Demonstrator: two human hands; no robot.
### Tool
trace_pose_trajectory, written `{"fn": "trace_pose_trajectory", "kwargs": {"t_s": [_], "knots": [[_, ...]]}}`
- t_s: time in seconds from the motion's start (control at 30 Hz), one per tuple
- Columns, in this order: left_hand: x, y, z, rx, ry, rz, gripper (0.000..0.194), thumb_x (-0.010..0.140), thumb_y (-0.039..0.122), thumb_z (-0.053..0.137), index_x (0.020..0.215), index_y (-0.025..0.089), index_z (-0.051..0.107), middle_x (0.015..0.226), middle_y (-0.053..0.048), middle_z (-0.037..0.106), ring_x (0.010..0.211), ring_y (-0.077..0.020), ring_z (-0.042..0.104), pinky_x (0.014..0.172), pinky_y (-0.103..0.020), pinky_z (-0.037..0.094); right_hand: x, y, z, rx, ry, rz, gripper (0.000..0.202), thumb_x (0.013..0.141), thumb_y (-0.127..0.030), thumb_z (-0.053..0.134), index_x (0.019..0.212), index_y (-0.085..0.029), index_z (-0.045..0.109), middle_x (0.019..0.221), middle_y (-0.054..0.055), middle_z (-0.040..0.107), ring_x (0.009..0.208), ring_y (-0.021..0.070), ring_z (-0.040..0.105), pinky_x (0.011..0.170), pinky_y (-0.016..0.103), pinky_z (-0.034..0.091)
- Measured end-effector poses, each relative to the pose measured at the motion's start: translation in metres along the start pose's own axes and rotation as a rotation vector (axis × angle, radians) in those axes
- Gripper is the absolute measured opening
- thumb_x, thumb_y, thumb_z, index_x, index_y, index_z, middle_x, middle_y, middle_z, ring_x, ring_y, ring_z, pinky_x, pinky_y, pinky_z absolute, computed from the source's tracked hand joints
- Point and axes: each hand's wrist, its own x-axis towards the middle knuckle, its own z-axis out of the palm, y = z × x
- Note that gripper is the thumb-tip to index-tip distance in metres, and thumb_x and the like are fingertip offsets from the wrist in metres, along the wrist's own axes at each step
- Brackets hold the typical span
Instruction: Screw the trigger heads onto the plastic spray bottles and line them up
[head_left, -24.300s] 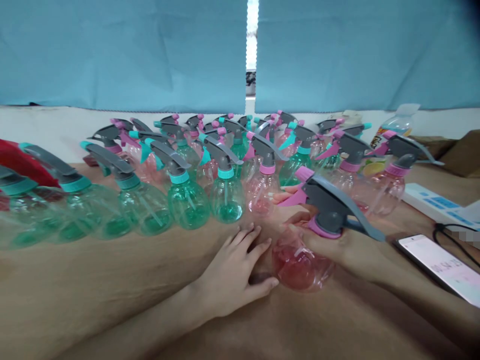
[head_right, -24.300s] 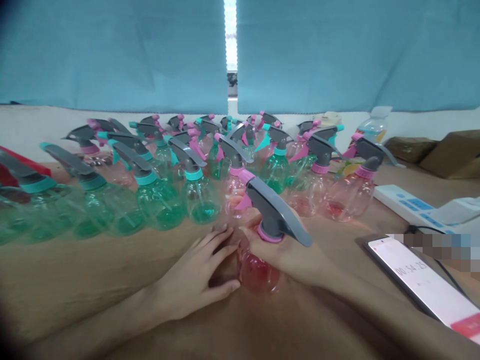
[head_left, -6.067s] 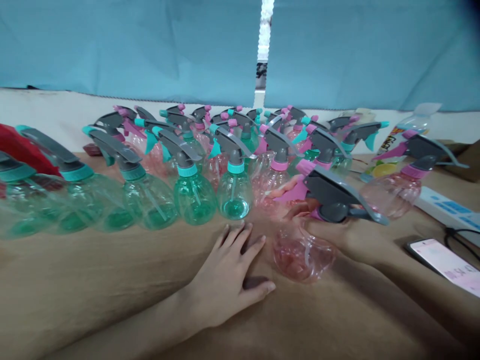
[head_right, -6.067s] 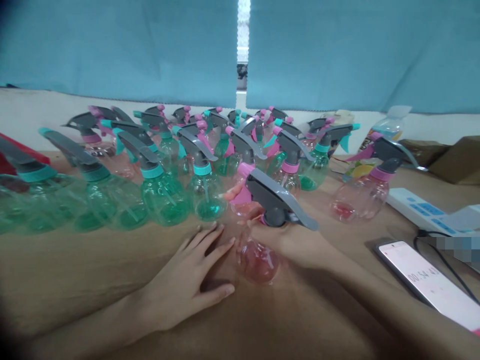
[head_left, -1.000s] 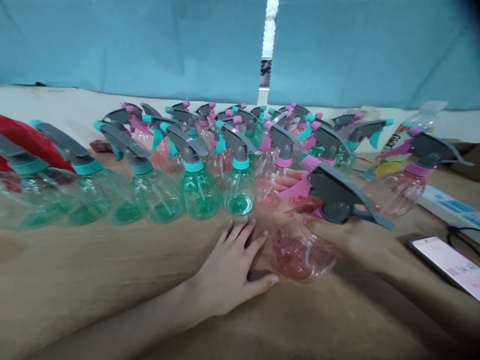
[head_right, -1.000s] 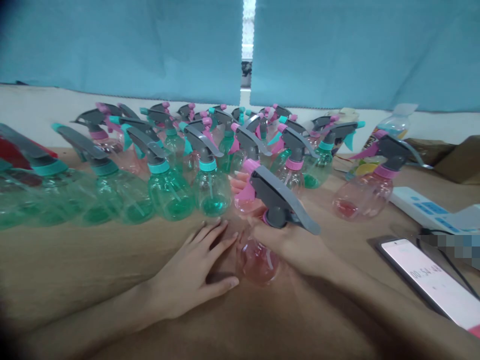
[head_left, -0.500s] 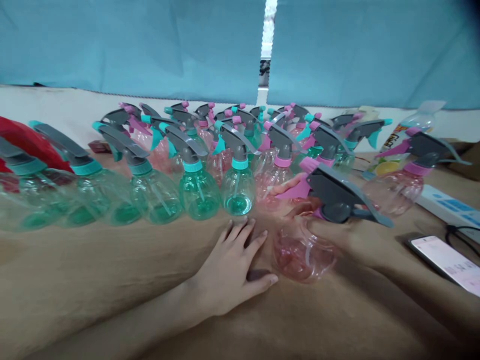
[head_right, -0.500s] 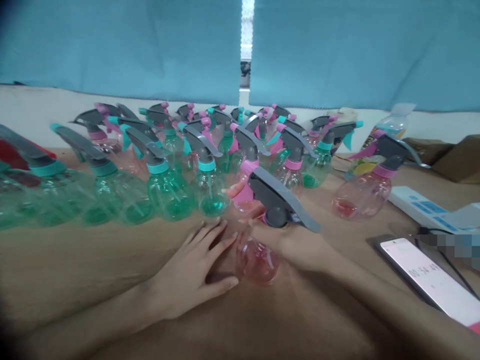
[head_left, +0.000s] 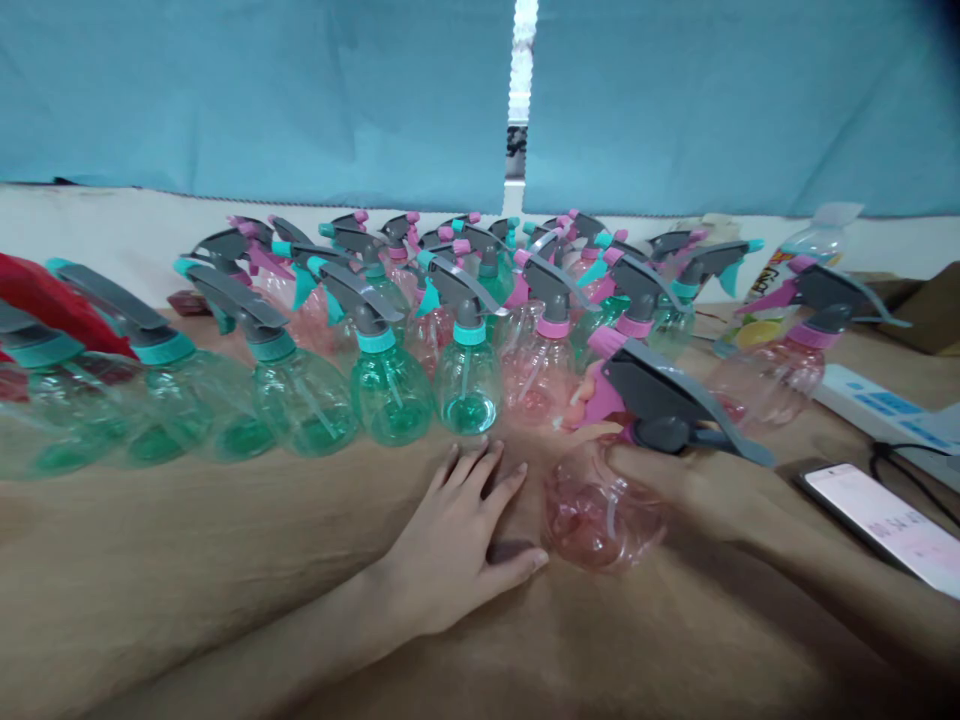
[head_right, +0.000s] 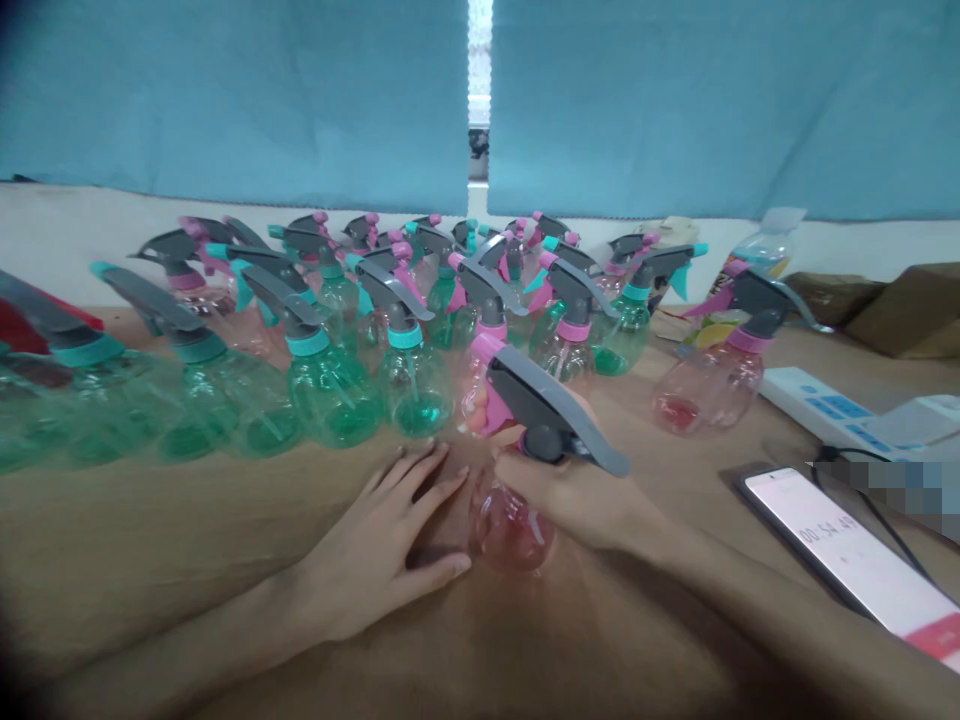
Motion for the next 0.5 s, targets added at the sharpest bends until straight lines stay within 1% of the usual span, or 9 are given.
{"fn": "trace_pose_trajectory", "kwargs": {"t_s": [0.03, 0.13, 0.2, 0.27, 0.33, 0.43, 0.5], "knots": [[0.0001, 0.0001, -0.0005, -0.002, -0.004, 0.001, 0.070, 0.088, 0.064, 0.044, 0.140, 0.016, 0.040, 0.149, -0.015, 0.031, 0.138, -0.0318, 0.023, 0.109, -0.051, 0.021, 0.0005, 0.0013, 0.0012, 0.006, 0.010, 0.001, 0.021, 0.060, -0.031, 0.049, 0.044, -0.024, 0.037, 0.047, -0.001, 0.048, 0.047, 0.0170, 0.052, 0.044, 0.031, 0.046], [0.0000, 0.0003, -0.0016, -0.009, -0.015, -0.001, 0.070, 0.088, 0.063, 0.046, 0.139, 0.014, 0.042, 0.148, -0.017, 0.032, 0.137, -0.0329, 0.024, 0.109, -0.052, 0.021, 0.0020, 0.0033, 0.0056, -0.003, 0.123, -0.009, 0.014, 0.060, -0.032, 0.053, 0.052, -0.024, 0.045, 0.055, 0.000, 0.053, 0.052, 0.0170, 0.052, 0.047, 0.030, 0.047], [-0.0002, 0.0003, -0.0017, -0.009, -0.007, 0.004, 0.070, 0.088, 0.063, 0.046, 0.138, 0.015, 0.043, 0.148, -0.017, 0.033, 0.137, -0.0331, 0.025, 0.109, -0.052, 0.021, 0.0026, 0.0028, 0.0077, -0.001, 0.156, -0.025, 0.016, 0.061, -0.035, 0.055, 0.054, -0.024, 0.046, 0.056, 0.000, 0.052, 0.052, 0.0166, 0.051, 0.047, 0.030, 0.047], [-0.0003, 0.0002, -0.0014, -0.005, 0.009, 0.008, 0.069, 0.088, 0.062, 0.047, 0.138, 0.015, 0.043, 0.148, -0.017, 0.033, 0.137, -0.0328, 0.025, 0.109, -0.052, 0.022, 0.0030, 0.0024, 0.0084, 0.006, 0.139, -0.053, 0.021, 0.064, -0.038, 0.056, 0.052, -0.024, 0.045, 0.053, 0.000, 0.050, 0.052, 0.0166, 0.051, 0.048, 0.030, 0.047], [-0.0004, 0.0002, -0.0011, -0.001, 0.022, 0.010, 0.070, 0.087, 0.062, 0.048, 0.137, 0.015, 0.044, 0.147, -0.017, 0.034, 0.136, -0.0327, 0.026, 0.109, -0.051, 0.022, 0.0034, 0.0034, 0.0081, 0.015, 0.090, -0.091, 0.021, 0.068, -0.038, 0.054, 0.054, -0.024, 0.049, 0.053, 0.000, 0.052, 0.056, 0.0180, 0.054, 0.052, 0.032, 0.048], [-0.0005, 0.0000, -0.0007, 0.008, 0.039, 0.010, 0.069, 0.086, 0.063, 0.048, 0.136, 0.015, 0.046, 0.146, -0.017, 0.035, 0.135, -0.0332, 0.028, 0.108, -0.051, 0.024, 0.0036, 0.0061, 0.0075, 0.034, 0.048, -0.147, 0.014, 0.073, -0.037, 0.054, 0.070, -0.024, 0.060, 0.066, 0.001, 0.063, 0.067, 0.0210, 0.061, 0.060, 0.036, 0.051], [-0.0005, 0.0001, -0.0004, 0.020, 0.047, 0.013, 0.069, 0.086, 0.064, 0.048, 0.135, 0.016, 0.046, 0.146, -0.017, 0.036, 0.135, -0.0332, 0.028, 0.107, -0.051, 0.024, 0.0025, 0.0070, 0.0073, 0.026, 0.069, -0.167, 0.019, 0.075, -0.041, 0.056, 0.081, -0.025, 0.064, 0.074, 0.002, 0.066, 0.074, 0.0227, 0.063, 0.066, 0.038, 0.052]]}}
